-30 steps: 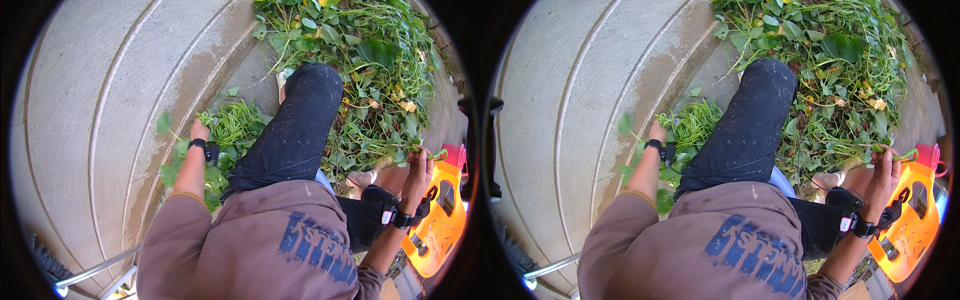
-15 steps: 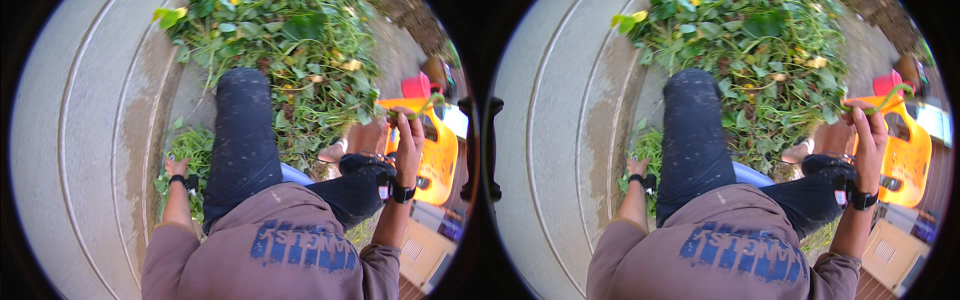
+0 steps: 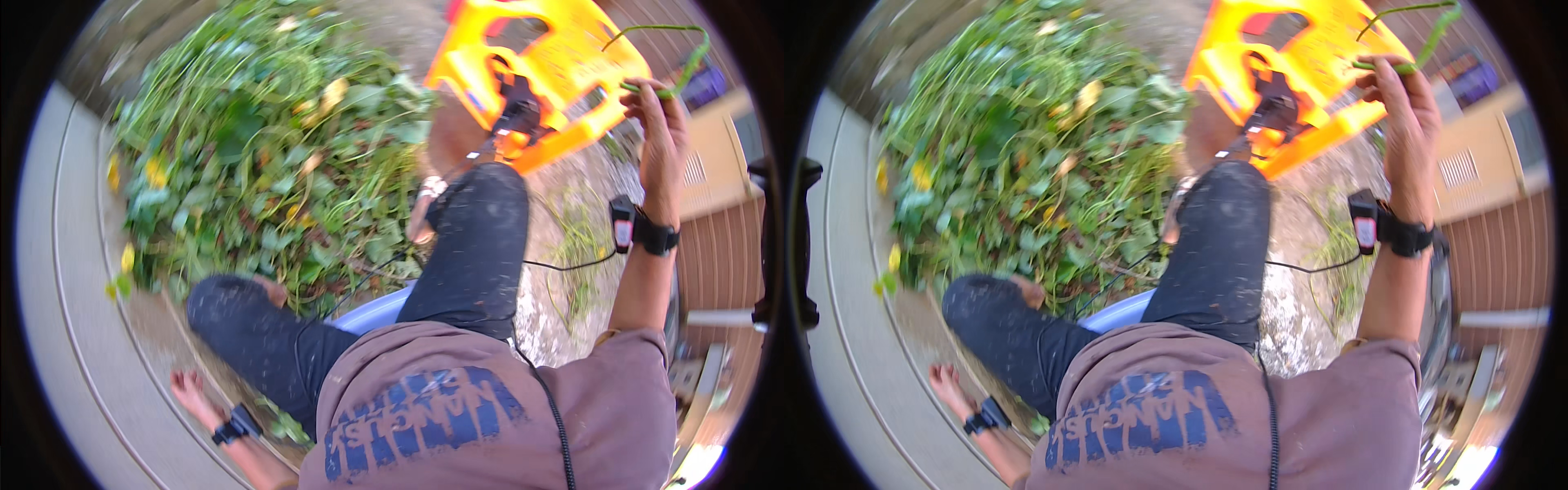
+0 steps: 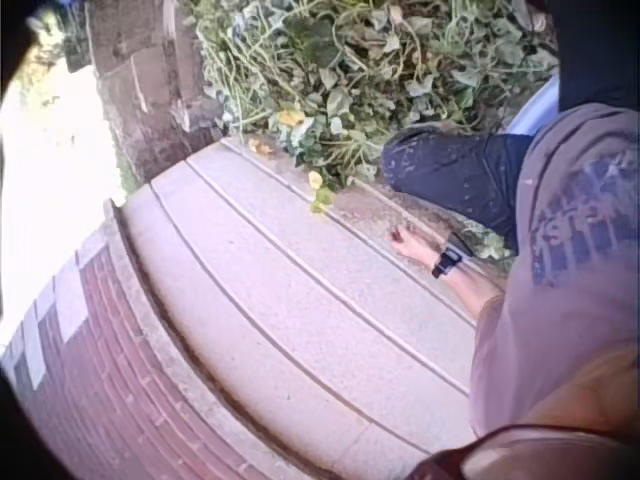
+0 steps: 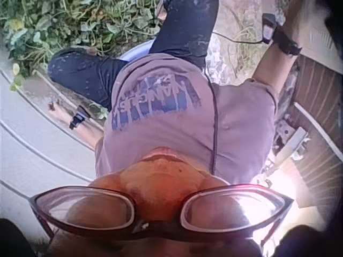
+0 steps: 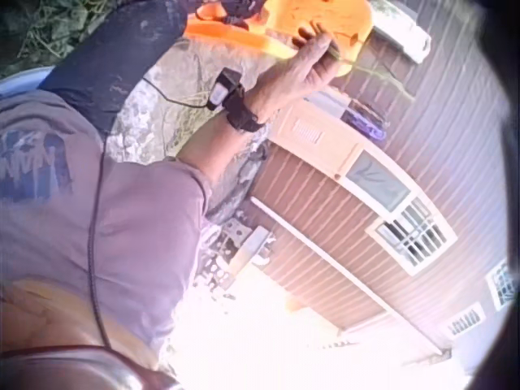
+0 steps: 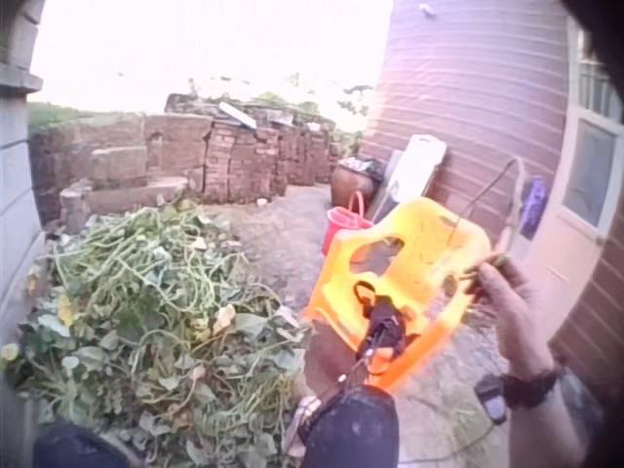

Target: The person sits on a small stool and repeatedly picks up long green vines with leaves and yellow flowers from a large pile on the floor. They separate leaves and stems by hand, placing the separated parts into a smaller pile to the left.

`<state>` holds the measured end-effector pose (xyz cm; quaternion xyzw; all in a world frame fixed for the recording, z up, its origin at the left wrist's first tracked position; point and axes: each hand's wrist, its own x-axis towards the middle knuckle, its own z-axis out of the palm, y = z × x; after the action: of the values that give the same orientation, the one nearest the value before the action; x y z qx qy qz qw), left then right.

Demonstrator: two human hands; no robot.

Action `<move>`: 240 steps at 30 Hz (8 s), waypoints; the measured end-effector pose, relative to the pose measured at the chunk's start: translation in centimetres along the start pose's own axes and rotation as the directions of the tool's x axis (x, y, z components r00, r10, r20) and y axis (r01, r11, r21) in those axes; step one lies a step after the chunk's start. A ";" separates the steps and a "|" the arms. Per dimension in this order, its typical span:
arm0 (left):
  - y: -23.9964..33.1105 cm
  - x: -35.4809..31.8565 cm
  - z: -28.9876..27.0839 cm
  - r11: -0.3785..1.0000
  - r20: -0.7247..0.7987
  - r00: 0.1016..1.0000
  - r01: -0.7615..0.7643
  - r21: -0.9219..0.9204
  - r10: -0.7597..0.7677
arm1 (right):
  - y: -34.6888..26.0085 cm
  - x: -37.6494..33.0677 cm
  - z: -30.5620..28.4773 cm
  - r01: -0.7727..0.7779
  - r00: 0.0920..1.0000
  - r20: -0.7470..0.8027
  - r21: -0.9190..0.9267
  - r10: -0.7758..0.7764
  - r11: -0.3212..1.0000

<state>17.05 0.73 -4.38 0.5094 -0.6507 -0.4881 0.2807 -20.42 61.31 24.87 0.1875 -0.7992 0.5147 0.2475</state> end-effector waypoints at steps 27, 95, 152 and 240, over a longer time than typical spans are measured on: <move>30.5 -4.6 24.0 0.660 0.740 0.556 0.398 -0.637 0.379 | 1.1 -10.0 20.5 -0.688 0.416 0.880 0.141 0.228 0.712; 20.3 1.7 36.6 0.887 0.964 0.265 0.450 -0.101 -0.024 | 11.1 -5.6 37.8 -0.587 0.511 0.820 0.112 0.260 0.802; 13.7 4.5 50.3 0.989 0.819 0.562 0.144 0.041 -0.116 | 7.3 -5.8 30.9 -0.653 0.162 0.987 0.088 0.025 0.752; 18.0 7.4 39.7 0.709 0.728 0.527 -0.700 0.080 0.438 | 9.4 -3.2 38.0 -0.942 0.100 0.866 -0.077 0.490 0.328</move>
<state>-26.62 7.75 -3.32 0.0972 -0.9152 -0.3833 0.0776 -30.73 30.39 2.87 0.0030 -0.6211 0.6150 -0.4858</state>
